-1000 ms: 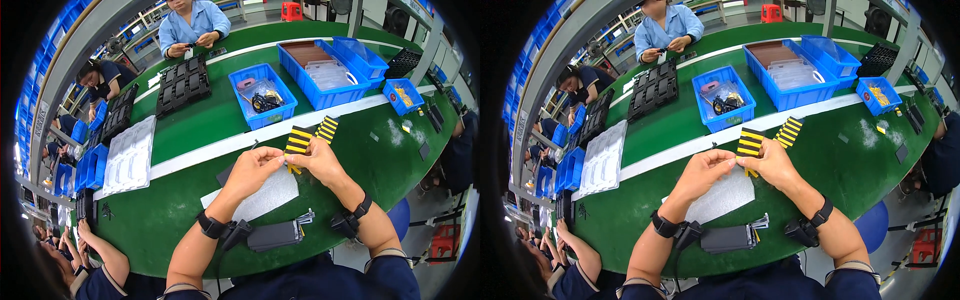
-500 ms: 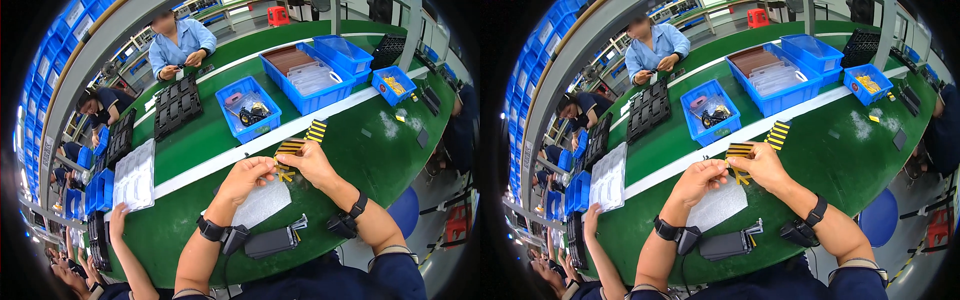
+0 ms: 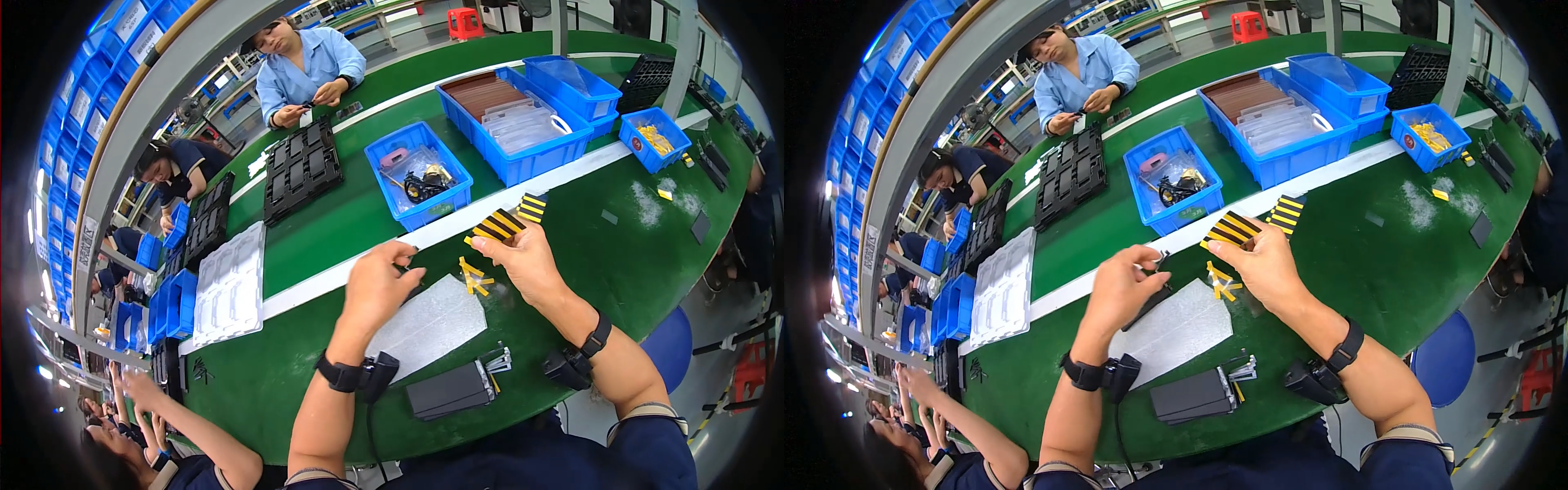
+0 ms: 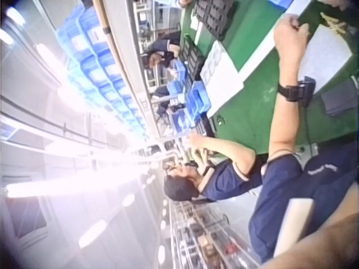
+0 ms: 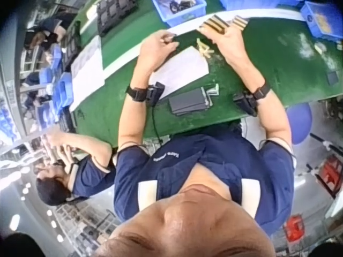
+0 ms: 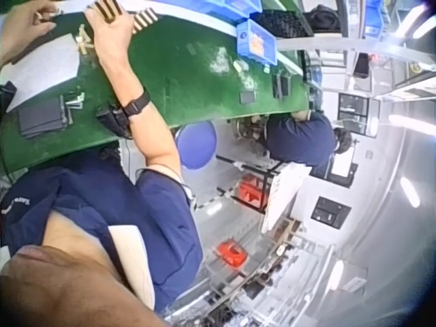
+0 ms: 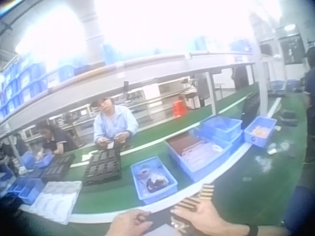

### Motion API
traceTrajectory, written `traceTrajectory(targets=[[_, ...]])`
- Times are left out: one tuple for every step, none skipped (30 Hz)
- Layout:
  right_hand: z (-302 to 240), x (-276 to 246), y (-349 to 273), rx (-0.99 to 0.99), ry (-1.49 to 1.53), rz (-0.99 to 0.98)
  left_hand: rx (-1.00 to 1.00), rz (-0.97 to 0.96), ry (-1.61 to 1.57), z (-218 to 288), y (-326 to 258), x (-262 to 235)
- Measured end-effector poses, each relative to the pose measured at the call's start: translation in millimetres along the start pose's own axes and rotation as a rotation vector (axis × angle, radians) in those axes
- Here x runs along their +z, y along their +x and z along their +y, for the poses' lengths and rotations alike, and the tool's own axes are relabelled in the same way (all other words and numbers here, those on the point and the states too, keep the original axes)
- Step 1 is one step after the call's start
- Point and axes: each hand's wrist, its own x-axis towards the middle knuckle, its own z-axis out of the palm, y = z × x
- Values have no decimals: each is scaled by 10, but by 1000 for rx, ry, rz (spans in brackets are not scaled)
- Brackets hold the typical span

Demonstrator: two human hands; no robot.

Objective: Assembling small electronic parts and batteries at a factory workstation.

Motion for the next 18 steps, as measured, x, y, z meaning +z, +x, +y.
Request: traceTrajectory(targets=[[1,7,2,6,-30,-9,40,45,112,-103,-39,-57],[-2,25,0,8,-27,-11,80,89,223,-201,-80,-75],[-11,48,-13,39,-38,-15,76,92,225,-248,-114,-81],[-10,68,-25,71,-50,-17,19,36,246,-288,-142,-84],[89,67,-16,45,-30,-33,-37,-21,266,-311,-160,-91],[126,72,-21,47,-32,-33,-39,-21,264,-312,-167,-87],[150,80,-27,38,-60,-66,-31,-9,227,-301,-173,-73],[178,85,-32,31,-89,-99,-23,4,190,-296,-180,-64],[220,83,-28,-2,-158,-115,-27,5,185,-301,-185,-56],[230,95,-41,1,-163,-119,-3,12,188,-307,-188,-50],[241,110,-56,6,-190,-108,20,20,192,-312,-189,-45],[253,131,-59,11,-217,-99,13,22,187,-313,-192,-46],[247,123,-56,1,-276,-121,17,6,189,-306,-189,-49],[231,131,-60,5,-281,-128,20,-11,191,-310,-185,-46],[211,138,-69,23,-313,-145,11,-9,184,-324,-183,-34],[207,143,-72,40,-345,-163,26,-3,188,-337,-182,-22],[221,147,-71,45,-350,-170,42,2,193,-348,-180,-10],[239,154,-74,33,-326,-187,34,4,188,-349,-181,-1]])
